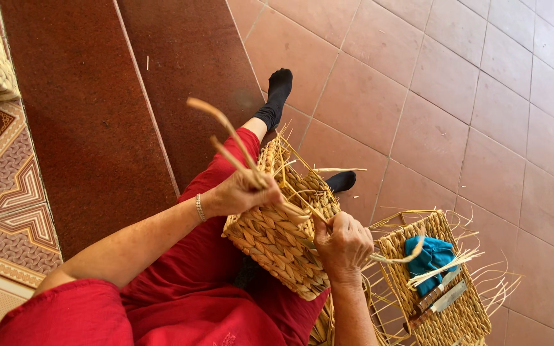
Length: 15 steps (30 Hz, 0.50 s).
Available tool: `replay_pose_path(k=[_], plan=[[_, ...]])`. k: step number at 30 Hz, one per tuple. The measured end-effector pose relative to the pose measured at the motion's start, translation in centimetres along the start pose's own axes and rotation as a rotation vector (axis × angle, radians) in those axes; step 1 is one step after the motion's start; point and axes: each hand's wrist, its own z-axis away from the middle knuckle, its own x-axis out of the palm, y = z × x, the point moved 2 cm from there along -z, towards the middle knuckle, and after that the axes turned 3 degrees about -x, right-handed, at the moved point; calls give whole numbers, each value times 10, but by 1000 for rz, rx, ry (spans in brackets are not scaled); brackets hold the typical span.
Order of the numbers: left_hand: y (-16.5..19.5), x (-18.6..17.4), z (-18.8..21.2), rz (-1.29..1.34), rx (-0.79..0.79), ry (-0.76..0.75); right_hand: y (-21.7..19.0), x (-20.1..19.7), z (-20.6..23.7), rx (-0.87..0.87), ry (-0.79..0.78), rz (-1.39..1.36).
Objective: The person sits on a tiled floor and weaves a rectangular basket using dried palm leaves. They interlace the leaves by hand, occasionally adjusting the basket's position and pulling strands to tighten the weave.
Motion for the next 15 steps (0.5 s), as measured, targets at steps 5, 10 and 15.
replay_pose_path(k=[5, 10, 15], plan=[[28, -37, 3, 148, -304, -347, -4, -4, -3, -61, 57, 33], [35, -56, -78, -395, 30, -42, -14, -10, -9, -29, 25, 71], [15, 17, -143, -668, -254, -506, -19, -13, -14, 26, 48, 113]])
